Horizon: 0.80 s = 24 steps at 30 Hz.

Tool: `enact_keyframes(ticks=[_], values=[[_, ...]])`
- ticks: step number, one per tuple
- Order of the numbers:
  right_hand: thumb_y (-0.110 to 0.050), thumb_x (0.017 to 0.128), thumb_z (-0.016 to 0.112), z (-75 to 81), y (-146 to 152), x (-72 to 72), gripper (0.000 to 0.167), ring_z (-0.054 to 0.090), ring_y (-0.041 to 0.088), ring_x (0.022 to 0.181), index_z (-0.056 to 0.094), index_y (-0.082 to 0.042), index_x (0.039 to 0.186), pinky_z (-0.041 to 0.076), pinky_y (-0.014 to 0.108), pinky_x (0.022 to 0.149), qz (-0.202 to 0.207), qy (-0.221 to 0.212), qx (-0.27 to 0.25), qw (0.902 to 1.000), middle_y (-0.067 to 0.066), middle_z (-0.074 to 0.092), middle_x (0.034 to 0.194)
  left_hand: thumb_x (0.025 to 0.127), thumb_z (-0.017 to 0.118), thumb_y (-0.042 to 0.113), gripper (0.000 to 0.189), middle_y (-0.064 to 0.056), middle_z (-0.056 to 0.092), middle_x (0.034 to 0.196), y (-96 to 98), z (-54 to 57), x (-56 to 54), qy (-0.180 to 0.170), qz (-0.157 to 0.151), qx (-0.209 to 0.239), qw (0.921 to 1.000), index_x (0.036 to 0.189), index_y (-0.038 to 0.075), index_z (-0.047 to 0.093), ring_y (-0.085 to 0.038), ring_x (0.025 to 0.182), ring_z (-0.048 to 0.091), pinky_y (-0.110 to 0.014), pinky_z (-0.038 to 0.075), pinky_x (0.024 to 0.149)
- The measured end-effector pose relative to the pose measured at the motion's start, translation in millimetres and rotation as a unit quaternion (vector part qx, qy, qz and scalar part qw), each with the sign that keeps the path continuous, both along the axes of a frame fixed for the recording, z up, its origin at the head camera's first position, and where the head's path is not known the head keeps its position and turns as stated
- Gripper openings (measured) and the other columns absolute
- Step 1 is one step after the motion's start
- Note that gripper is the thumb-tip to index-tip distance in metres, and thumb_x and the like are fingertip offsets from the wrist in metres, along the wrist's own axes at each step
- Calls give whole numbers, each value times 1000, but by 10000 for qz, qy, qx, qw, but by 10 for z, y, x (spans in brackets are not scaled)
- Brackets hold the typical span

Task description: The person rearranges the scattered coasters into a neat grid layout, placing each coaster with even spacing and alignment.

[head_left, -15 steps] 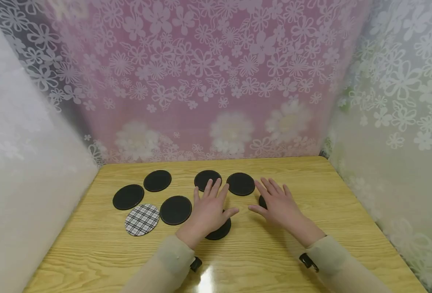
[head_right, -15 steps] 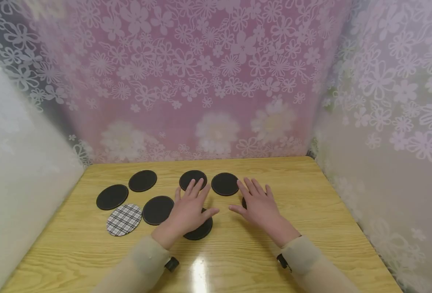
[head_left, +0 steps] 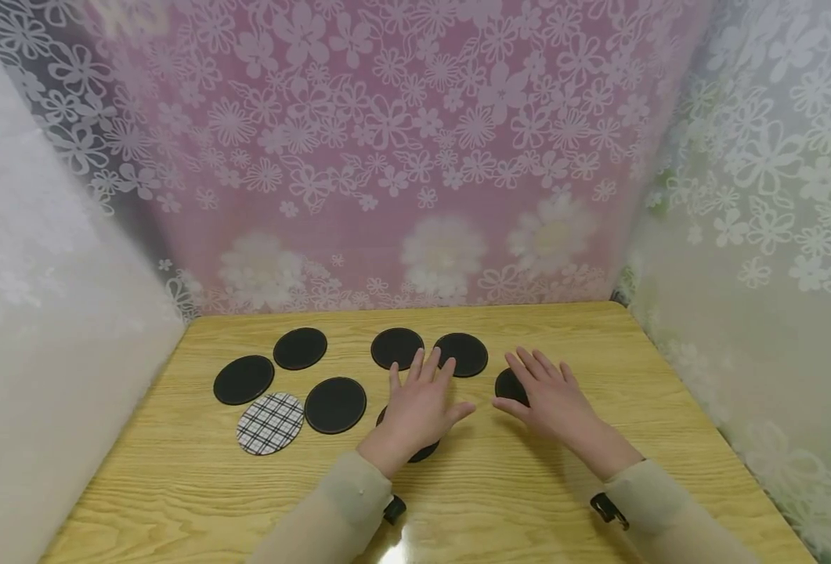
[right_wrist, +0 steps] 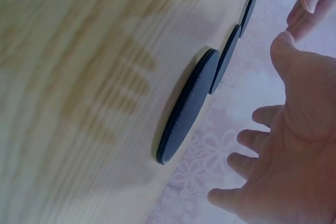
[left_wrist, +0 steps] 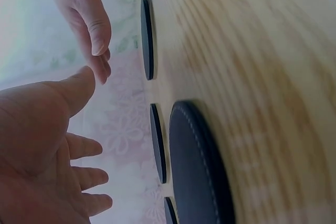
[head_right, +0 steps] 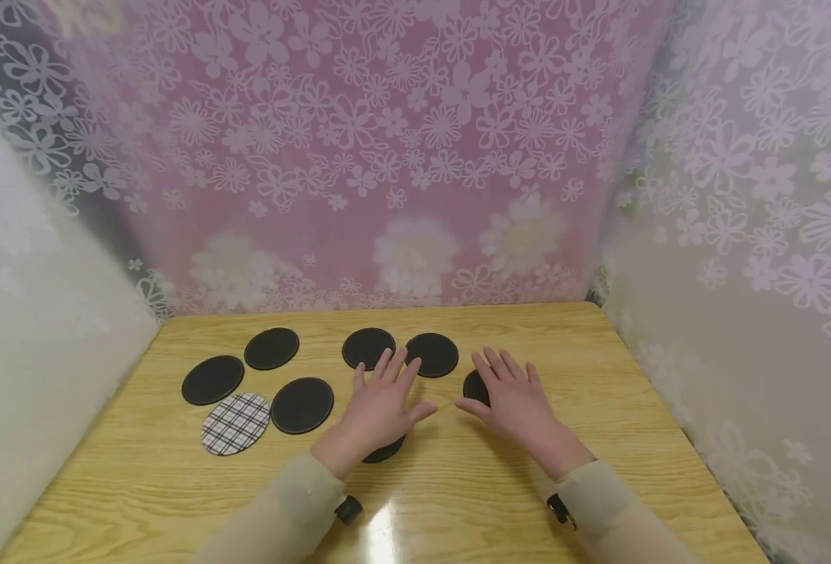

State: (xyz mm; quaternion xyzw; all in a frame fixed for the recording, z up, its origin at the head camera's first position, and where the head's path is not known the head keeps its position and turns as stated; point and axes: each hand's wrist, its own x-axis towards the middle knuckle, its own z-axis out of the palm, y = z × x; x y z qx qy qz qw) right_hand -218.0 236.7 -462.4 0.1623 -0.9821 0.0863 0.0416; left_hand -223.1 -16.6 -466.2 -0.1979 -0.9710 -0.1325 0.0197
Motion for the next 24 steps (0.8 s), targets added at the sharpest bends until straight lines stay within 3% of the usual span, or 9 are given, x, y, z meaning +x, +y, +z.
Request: enact_keyframes(ticks=[18,24], values=[[-62,103,71,-110,340,92,92,36,55,156,44,-2,168,26,81,118,-46,-117,-152,9998,29,39,170,105,66,66,86,-13,30,180,241,-77,29,-109,-103,144,9998,171,17,44,-37,167,20,-77,17,126],[-76,102,61,-317,527,25,101,35,56,155,41,-3,169,24,84,117,-3,29,-263,9997,30,38,171,104,66,67,86,-13,32,179,314,-92,19,-69,-99,107,9999,171,17,45,-37,167,22,-76,19,125]])
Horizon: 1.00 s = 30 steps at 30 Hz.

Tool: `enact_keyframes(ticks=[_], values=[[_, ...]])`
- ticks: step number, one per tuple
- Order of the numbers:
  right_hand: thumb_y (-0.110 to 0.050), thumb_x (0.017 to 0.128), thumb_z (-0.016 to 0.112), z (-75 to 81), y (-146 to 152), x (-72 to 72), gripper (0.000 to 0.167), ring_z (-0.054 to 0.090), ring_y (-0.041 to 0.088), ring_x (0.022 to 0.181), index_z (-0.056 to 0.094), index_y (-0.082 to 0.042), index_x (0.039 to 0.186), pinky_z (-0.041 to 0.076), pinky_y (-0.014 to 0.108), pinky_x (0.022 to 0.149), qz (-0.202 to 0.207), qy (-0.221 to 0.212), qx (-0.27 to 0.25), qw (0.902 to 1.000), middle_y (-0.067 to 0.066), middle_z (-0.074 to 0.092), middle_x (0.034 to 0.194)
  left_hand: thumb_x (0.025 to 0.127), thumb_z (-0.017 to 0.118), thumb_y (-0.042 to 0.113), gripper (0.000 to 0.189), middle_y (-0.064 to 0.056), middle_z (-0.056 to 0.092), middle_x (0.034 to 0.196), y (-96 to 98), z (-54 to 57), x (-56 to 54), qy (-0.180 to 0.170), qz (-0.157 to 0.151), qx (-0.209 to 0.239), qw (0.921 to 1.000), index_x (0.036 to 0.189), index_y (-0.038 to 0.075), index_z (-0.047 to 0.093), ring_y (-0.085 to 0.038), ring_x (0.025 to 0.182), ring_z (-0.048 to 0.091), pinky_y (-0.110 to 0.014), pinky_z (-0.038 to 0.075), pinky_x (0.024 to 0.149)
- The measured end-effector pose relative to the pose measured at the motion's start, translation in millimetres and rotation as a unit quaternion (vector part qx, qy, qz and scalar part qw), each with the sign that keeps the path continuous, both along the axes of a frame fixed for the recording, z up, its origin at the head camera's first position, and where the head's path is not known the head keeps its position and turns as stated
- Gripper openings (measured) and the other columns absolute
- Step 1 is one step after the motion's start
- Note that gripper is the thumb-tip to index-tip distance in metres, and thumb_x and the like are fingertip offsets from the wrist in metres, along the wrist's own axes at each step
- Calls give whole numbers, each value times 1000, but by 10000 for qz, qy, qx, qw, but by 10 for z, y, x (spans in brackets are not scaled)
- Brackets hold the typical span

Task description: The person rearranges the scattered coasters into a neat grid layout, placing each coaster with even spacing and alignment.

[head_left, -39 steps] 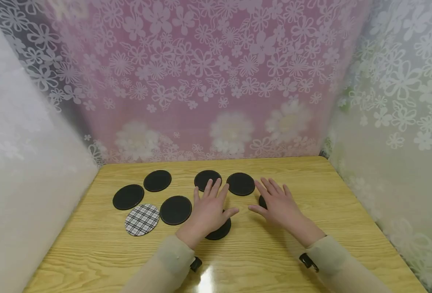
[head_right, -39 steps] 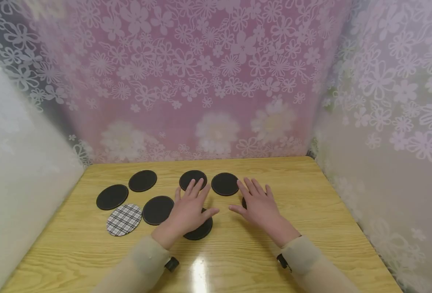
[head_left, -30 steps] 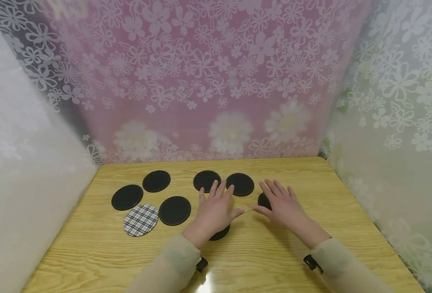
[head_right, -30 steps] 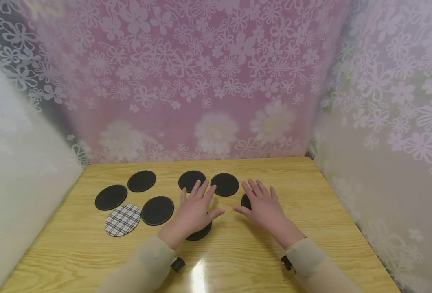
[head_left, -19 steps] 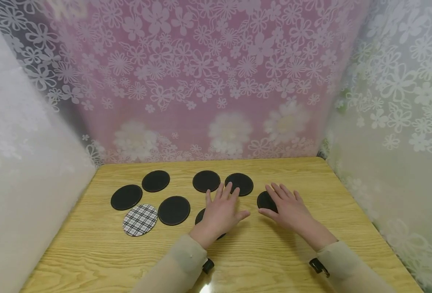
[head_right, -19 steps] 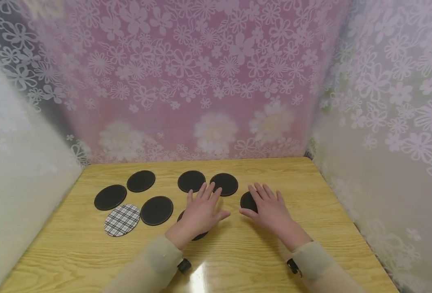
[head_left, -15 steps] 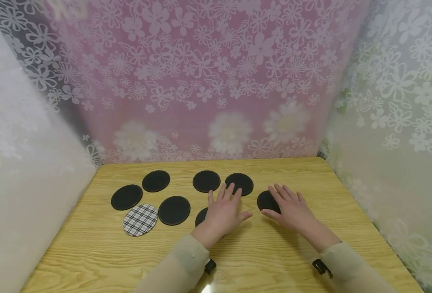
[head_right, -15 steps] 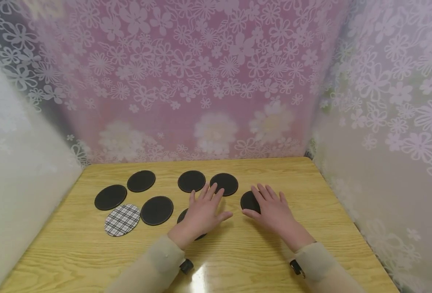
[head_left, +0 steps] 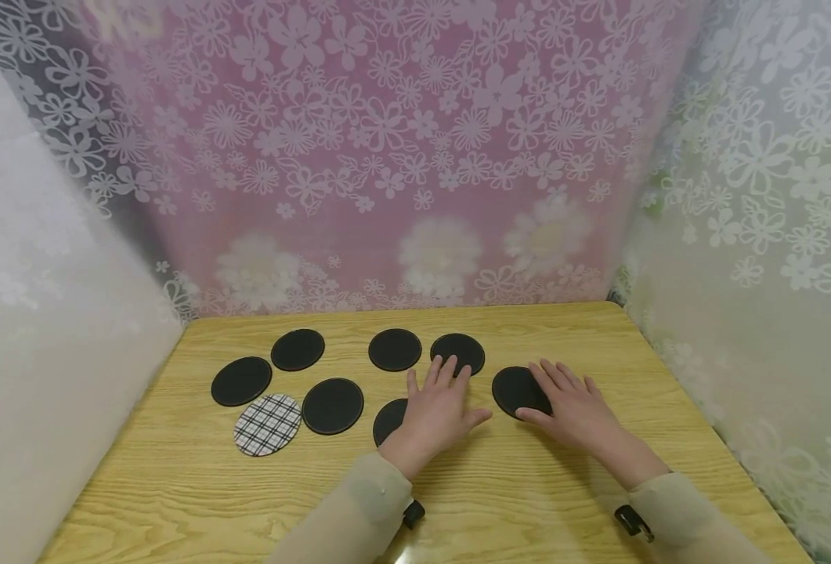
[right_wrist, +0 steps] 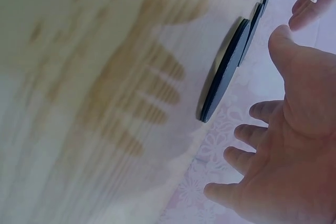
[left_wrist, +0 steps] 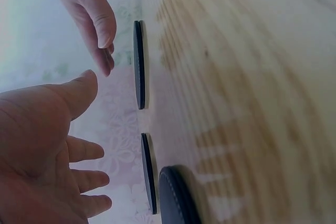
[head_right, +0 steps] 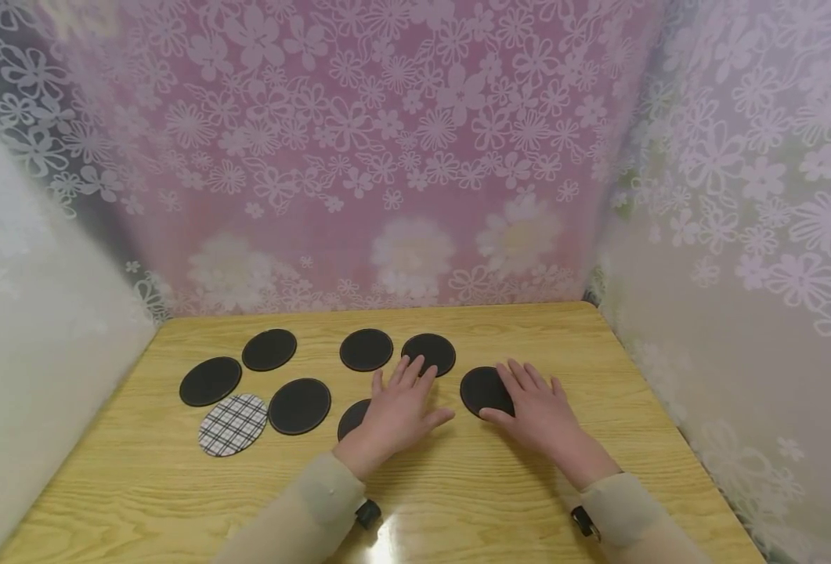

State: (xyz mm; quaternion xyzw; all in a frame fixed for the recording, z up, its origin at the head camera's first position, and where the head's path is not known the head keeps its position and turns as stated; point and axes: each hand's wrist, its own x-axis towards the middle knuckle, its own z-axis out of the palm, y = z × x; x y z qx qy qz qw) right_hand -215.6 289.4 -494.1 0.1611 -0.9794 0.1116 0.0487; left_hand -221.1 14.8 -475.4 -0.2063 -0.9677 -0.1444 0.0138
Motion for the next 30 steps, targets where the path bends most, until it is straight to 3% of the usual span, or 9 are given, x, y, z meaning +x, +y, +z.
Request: enact_keyframes(ticks=[5,13,30], values=[[-78,101,59,-66,71,-20,104,34,56,156,41,-1,169,24,83,117,-42,-18,15,10000,30,36,171,104,65,68,86,-13,33,178,59,-42,-17,2,-29,-30,10000,171,17,45,-37,167,23,-77,20,125],[-65,100,73,108,66,71,100,41,56,152,43,2,167,29,83,116,-100,-221,61,9997,31,40,169,104,67,67,85,-11,37,176,162,-84,-37,-76,1,-41,10000,170,18,47,-35,165,27,-73,22,126],[-63,96,80,123,212,72,107,39,60,151,40,9,165,28,83,115,-59,-679,-106,9976,36,40,167,100,68,73,86,-6,45,170,351,-141,-99,-53,-50,-410,9991,166,21,52,-31,160,36,-69,27,127]])
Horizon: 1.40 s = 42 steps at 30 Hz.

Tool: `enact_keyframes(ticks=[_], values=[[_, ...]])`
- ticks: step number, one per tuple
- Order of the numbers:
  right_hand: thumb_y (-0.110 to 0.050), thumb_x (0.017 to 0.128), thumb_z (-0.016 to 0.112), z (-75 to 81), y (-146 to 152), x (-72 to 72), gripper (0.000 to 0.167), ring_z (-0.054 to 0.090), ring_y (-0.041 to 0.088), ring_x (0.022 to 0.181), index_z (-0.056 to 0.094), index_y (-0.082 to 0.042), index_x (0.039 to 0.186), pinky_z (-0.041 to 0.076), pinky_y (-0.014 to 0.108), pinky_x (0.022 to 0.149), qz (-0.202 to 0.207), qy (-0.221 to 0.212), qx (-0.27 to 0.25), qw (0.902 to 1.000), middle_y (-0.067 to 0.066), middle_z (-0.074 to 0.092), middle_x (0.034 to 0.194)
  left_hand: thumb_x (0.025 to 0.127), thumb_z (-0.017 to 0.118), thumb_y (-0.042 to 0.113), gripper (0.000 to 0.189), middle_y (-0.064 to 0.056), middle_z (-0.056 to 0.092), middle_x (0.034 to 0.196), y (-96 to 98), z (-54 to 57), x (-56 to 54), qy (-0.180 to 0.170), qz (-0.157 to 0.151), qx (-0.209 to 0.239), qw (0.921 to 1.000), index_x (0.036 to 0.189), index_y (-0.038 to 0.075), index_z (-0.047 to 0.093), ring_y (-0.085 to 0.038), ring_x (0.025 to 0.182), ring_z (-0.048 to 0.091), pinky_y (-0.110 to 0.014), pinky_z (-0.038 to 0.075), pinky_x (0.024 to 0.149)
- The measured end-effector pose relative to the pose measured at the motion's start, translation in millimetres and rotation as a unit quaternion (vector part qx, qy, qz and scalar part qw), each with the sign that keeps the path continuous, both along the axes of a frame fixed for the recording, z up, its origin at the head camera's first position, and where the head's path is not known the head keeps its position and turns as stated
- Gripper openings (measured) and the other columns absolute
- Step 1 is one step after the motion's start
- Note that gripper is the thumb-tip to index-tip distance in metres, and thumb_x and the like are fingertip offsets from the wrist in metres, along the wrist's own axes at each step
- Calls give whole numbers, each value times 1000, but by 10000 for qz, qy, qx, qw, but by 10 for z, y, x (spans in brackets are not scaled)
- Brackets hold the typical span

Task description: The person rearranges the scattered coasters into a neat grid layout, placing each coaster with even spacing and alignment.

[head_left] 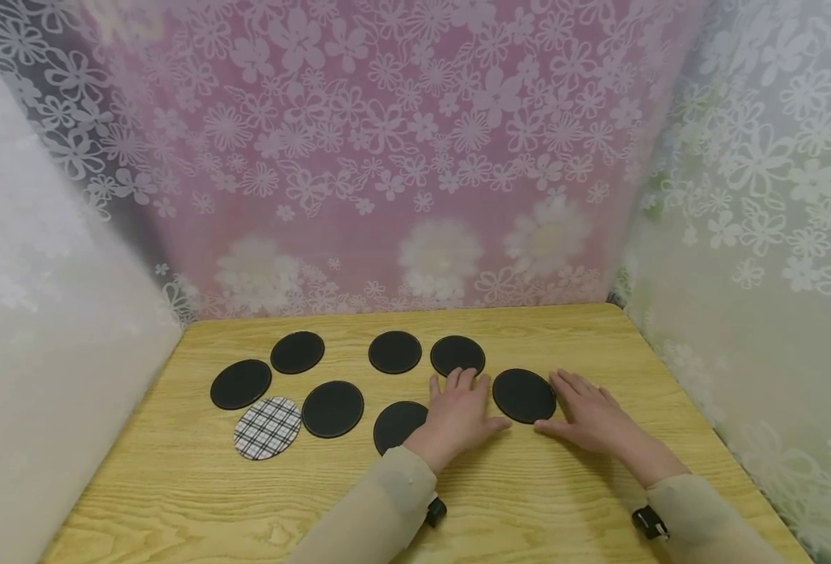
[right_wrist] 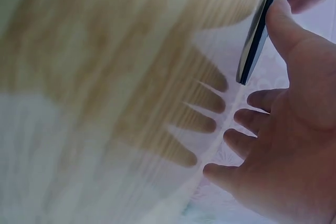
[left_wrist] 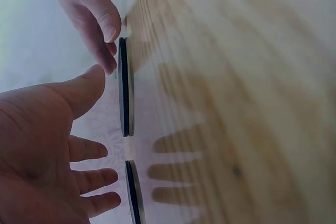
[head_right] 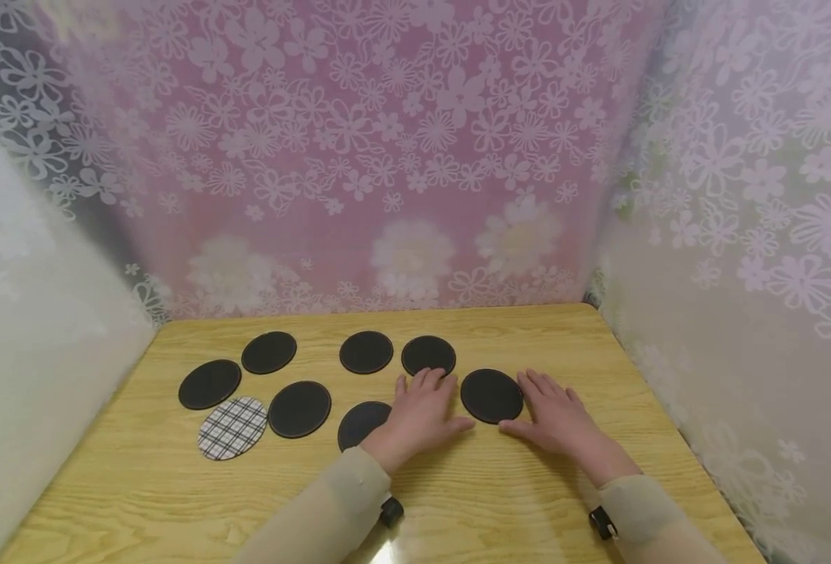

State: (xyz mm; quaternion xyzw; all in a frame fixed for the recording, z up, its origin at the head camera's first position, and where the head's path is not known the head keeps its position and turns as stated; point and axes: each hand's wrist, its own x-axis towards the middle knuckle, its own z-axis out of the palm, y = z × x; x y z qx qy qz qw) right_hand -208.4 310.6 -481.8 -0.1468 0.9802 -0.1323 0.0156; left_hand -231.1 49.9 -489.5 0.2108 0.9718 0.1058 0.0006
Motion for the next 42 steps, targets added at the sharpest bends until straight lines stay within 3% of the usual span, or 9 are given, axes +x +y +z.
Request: enact_keyframes(ticks=[9,15,25,31,36,42], values=[[-62,96,81,-42,16,-64,106,37,62,151,43,12,162,30,82,115,105,-51,-41,9999,37,42,164,98,70,74,88,-5,52,162,64,-21,-92,54,-7,-136,9999,165,20,53,-30,152,44,-64,31,126],[-57,95,84,-32,14,-95,104,38,62,150,46,15,157,33,77,117,222,-21,-114,9997,39,43,162,96,72,75,83,-5,55,157,100,8,-129,-24,10,-191,9998,157,19,62,-30,149,47,-59,34,124],[-53,92,89,-19,-7,-143,101,38,62,150,49,18,153,37,74,117,254,-137,-388,9988,40,43,161,92,76,77,78,-5,56,147,189,65,-116,48,41,-396,9992,142,18,73,-28,136,49,-53,41,113],[-49,91,91,33,-38,-142,100,36,64,149,49,18,152,37,74,116,177,-314,-444,9984,42,42,160,89,81,75,71,-5,56,134,230,59,-128,158,63,-390,9991,131,18,77,-25,121,49,-47,43,101],[-48,87,95,77,-88,-173,96,47,62,137,57,17,146,45,70,109,-47,-337,-325,9989,39,51,150,87,85,71,69,-4,58,121,267,38,-155,101,106,-261,9996,128,16,77,-23,109,49,-41,42,92],[-42,80,100,150,-144,-203,91,55,52,115,62,17,137,51,65,99,-321,-521,-327,9976,32,59,126,85,90,67,72,-3,60,116,321,27,-201,-169,175,-77,9997,128,13,74,-22,103,49,-39,41,90]])
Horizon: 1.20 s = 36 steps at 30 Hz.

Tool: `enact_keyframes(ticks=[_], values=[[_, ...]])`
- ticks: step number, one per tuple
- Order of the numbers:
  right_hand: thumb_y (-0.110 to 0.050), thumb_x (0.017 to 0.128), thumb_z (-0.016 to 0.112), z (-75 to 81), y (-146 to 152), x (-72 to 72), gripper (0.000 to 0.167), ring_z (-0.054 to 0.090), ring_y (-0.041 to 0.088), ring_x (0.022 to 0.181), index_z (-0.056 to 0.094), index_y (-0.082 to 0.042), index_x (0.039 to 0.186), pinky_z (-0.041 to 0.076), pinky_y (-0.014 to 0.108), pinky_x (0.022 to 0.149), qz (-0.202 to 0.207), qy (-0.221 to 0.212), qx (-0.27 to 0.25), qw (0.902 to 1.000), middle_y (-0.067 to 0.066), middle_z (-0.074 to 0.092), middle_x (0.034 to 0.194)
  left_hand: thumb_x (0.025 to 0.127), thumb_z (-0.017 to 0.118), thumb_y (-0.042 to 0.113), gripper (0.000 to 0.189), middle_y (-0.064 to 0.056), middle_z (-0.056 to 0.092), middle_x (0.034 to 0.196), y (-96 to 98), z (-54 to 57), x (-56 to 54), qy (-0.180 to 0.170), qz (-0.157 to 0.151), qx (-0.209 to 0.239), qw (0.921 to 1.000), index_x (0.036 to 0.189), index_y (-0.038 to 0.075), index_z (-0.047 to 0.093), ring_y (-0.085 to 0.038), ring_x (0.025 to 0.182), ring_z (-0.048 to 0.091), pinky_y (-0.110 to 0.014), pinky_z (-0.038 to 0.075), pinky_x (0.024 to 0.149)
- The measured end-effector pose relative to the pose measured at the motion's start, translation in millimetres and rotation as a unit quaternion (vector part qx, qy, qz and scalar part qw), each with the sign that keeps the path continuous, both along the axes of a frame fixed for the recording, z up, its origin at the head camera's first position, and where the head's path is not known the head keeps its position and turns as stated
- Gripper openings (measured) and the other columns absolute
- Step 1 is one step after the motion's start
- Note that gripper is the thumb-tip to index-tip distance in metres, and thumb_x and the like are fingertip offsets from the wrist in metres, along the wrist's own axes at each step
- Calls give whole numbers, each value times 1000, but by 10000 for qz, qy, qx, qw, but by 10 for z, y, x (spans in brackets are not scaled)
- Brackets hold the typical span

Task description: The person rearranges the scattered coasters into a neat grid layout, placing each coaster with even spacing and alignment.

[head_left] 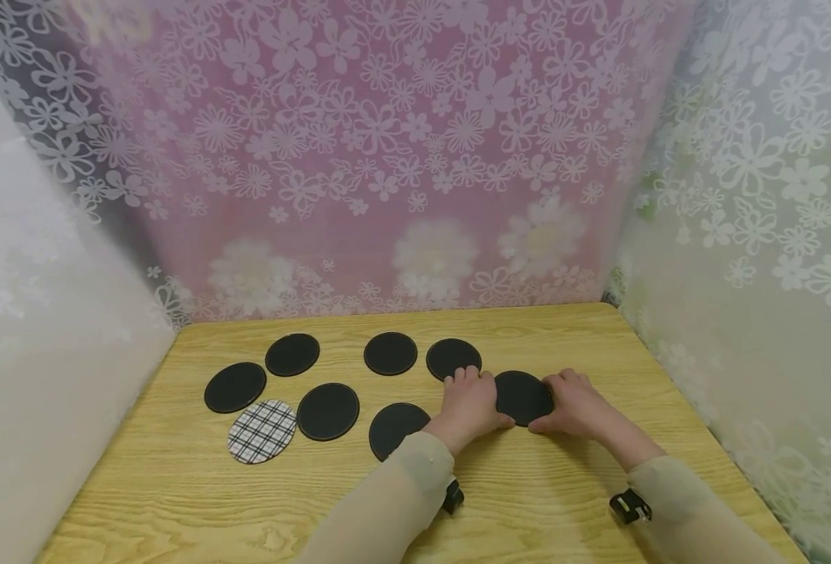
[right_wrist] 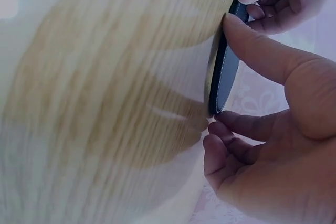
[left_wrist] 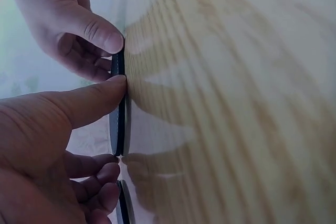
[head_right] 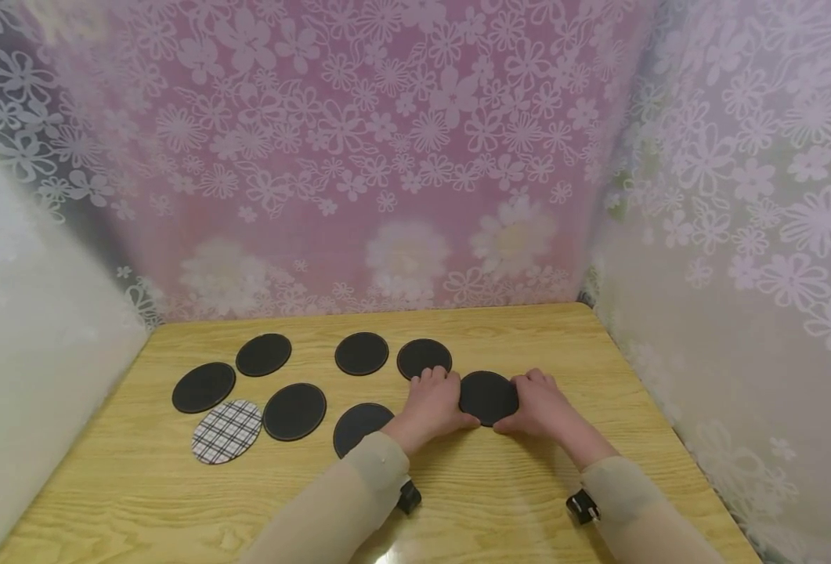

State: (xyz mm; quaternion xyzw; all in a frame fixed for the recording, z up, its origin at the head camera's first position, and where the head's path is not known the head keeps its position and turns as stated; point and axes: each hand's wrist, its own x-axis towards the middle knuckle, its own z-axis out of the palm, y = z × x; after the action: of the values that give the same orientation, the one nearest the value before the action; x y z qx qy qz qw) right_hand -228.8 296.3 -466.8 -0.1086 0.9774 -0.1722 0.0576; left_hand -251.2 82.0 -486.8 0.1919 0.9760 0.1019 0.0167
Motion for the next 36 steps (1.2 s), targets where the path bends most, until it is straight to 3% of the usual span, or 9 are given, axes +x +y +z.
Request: enact_keyframes(ticks=[4,13,21,36], values=[[-36,80,101,8,0,-3,92,58,49,112,58,20,138,52,64,99,-124,-237,-196,9995,30,59,120,83,93,65,73,-3,63,113,31,11,-11,-129,22,90,9999,129,12,73,-22,102,53,-39,41,89],[-24,83,99,9,63,35,94,63,51,118,48,24,146,54,63,102,-281,-493,-598,9966,39,54,129,85,94,59,72,-4,70,119,111,35,5,-256,-50,209,9994,135,12,71,-23,107,62,-38,43,88],[-24,83,99,16,138,59,88,63,47,113,53,22,142,54,63,101,-145,-476,-527,9974,34,56,124,87,91,62,66,-2,67,116,139,18,4,-249,-176,65,9995,131,16,72,-22,103,58,-37,42,88],[-23,85,97,19,166,62,85,61,48,113,53,22,142,53,64,101,-15,-478,-552,9973,34,54,125,89,89,63,71,-3,66,123,129,14,-3,-351,-243,79,9991,138,15,71,-22,109,58,-38,43,94]])
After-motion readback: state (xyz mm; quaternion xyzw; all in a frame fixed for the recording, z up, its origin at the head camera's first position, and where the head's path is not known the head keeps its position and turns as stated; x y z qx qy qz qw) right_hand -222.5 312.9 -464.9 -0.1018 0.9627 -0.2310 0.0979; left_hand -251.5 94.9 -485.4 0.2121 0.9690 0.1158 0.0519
